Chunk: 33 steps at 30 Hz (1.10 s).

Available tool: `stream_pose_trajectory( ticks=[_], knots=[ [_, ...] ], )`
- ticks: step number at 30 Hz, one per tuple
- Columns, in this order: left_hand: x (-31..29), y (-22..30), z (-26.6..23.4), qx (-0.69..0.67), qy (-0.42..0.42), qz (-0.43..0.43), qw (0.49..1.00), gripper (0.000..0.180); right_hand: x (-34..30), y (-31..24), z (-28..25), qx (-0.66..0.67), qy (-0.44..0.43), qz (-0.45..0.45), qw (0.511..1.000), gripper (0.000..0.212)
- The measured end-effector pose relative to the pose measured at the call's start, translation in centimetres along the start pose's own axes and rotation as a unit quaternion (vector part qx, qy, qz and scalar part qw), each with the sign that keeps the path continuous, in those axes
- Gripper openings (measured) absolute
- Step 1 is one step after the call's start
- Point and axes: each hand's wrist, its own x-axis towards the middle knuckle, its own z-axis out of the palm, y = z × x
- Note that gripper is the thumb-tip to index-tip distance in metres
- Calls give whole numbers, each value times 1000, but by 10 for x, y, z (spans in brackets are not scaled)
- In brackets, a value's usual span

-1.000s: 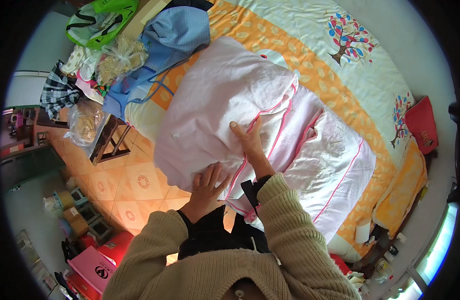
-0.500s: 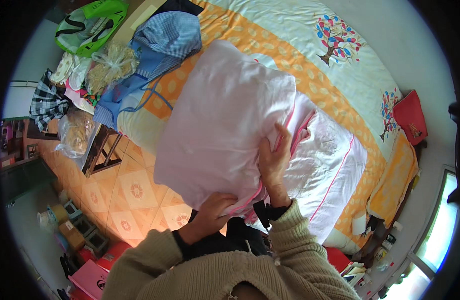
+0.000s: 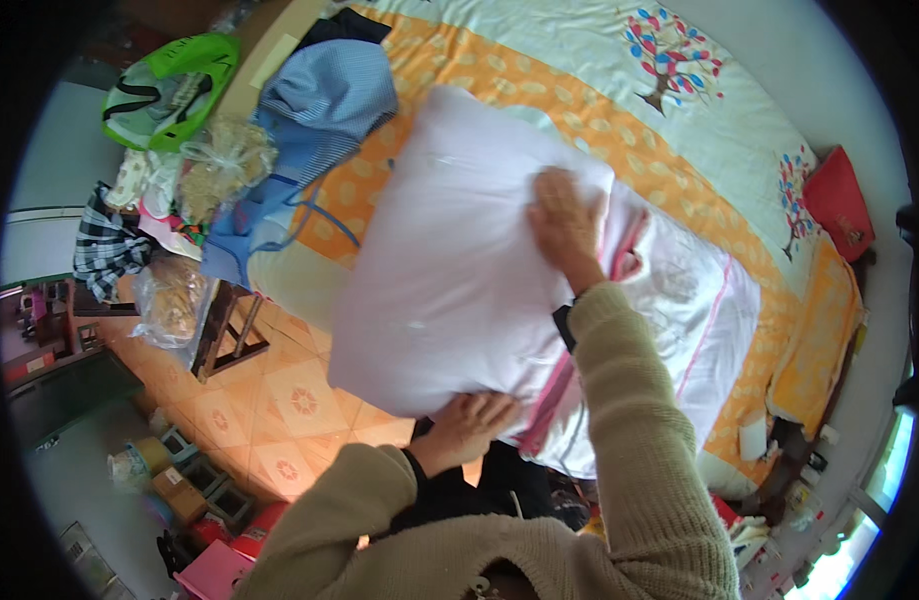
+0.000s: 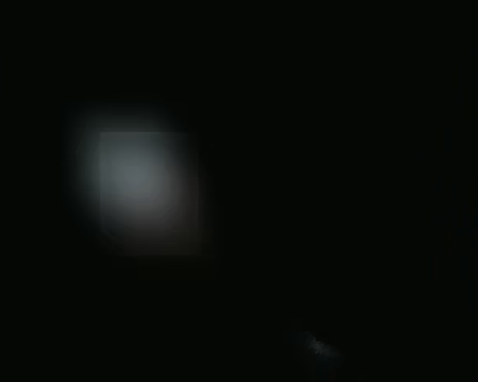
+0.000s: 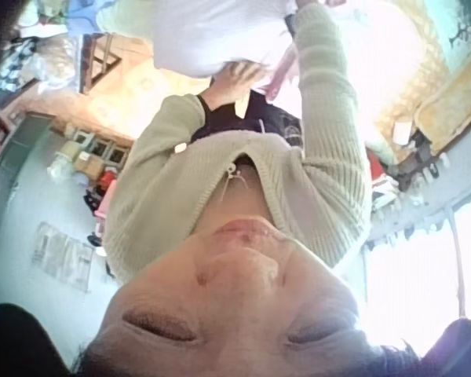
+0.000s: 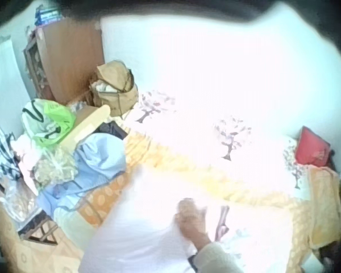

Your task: The person folds a white duvet on a bed, then folds a blue towel and a black-and-white checkered shirt. The person places the folded items on the bed.

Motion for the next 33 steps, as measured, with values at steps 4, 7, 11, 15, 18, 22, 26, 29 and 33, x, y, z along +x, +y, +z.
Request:
stream_pose_trajectory(
  ticks=[4,7,11,15,18,22,26,29,33],
  knots=[
    [-20,2,20,-84,-59,11,995,57,12,-6,-28,23,19,226,974,60],
    [-31,-3,29,-26,-147,65,987,59,-4,-40,-49,9,99,20,995,60],
    [-20,-7,21,-11,-145,120,982,39,-22,-15,-1,138,-45,66,987,56],
    [-19,-13,-1,-144,-158,106,971,31,-28,-19,-6,108,40,240,964,56],
    [-31,-45,-34,-149,69,15,986,33,-65,11,-49,53,107,230,966,60],
    [-73,-174,-36,-72,214,-249,942,54,-198,119,-71,-70,118,369,919,61],
    [-67,-213,-68,-496,62,-487,716,77,-359,186,-68,-83,8,683,725,76],
    [-54,-214,-79,-548,-12,-491,678,81,-424,189,-78,-32,-86,737,670,84],
    [-50,-221,-81,-539,-26,-501,676,80,-445,197,-82,-10,-98,693,714,89]
  ],
)
